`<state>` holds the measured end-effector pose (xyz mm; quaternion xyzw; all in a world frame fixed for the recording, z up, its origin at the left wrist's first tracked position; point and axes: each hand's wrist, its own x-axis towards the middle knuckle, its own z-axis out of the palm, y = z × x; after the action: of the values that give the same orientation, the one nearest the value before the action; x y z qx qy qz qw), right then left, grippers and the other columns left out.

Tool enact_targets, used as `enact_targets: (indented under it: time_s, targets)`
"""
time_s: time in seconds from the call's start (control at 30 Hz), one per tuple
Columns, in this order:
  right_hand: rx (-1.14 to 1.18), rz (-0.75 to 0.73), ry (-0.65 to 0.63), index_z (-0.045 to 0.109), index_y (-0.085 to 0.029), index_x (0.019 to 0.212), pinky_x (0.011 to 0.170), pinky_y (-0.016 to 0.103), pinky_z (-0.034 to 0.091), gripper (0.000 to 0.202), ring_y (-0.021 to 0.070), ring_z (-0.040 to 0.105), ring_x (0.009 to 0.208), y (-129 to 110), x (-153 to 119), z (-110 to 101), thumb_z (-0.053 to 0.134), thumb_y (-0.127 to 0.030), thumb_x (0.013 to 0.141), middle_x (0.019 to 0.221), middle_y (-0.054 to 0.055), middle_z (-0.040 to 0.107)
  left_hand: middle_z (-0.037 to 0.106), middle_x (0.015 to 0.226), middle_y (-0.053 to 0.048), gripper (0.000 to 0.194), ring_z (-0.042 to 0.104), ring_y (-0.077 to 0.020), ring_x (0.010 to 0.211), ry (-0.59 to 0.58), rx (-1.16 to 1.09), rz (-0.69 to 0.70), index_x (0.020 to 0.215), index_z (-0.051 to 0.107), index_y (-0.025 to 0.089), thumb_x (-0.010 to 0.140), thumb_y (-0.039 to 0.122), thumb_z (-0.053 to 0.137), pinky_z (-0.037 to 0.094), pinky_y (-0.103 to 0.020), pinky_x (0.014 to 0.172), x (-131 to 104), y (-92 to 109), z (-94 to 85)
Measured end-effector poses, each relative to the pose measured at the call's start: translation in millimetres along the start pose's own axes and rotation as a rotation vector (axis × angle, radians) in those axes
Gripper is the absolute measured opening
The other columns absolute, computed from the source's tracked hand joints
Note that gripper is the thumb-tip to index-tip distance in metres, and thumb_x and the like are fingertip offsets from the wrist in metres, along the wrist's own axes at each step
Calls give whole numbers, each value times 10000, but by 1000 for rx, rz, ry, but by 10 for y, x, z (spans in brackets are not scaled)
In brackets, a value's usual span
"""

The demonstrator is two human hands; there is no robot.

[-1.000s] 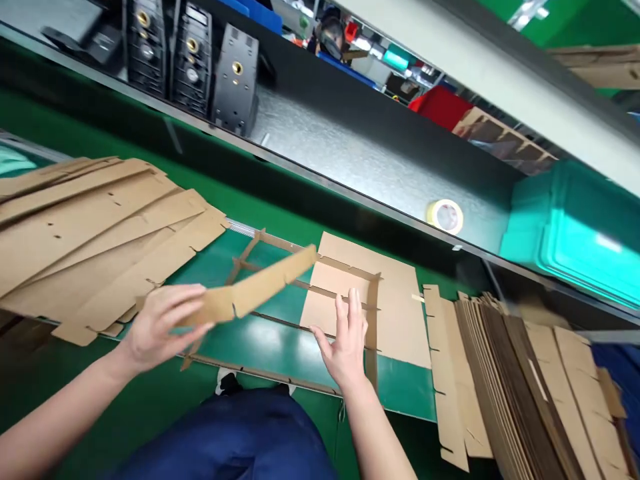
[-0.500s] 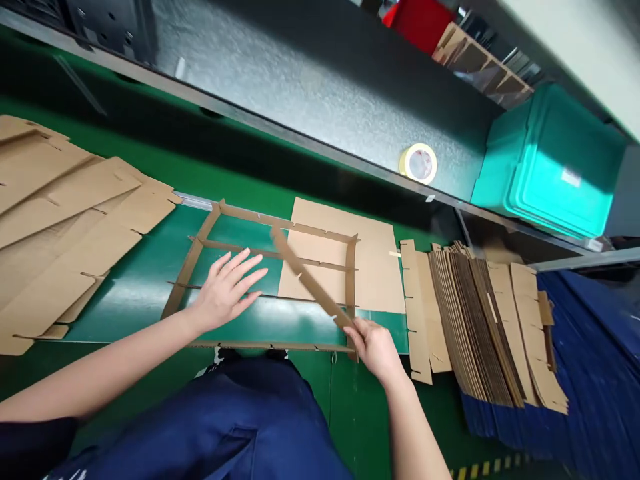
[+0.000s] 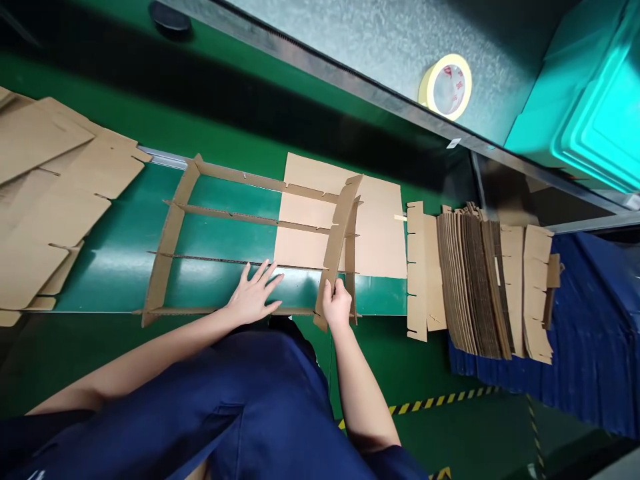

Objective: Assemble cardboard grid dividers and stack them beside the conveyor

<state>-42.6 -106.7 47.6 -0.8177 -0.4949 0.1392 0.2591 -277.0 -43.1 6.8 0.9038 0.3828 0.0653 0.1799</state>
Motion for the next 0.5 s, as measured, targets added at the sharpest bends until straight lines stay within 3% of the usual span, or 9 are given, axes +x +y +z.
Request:
enact_targets:
  time_s: [0.5]
  targets:
    - [-271, -75, -63, 474, -216, 734, 551, 278, 353, 373, 171, 474, 546, 76, -7, 398, 257, -438, 942, 603, 21, 510, 164, 1569, -113, 626, 138, -359, 1430, 8, -30, 8, 1393, 447, 234, 835, 510, 514, 52, -627, 1124, -14, 9, -8]
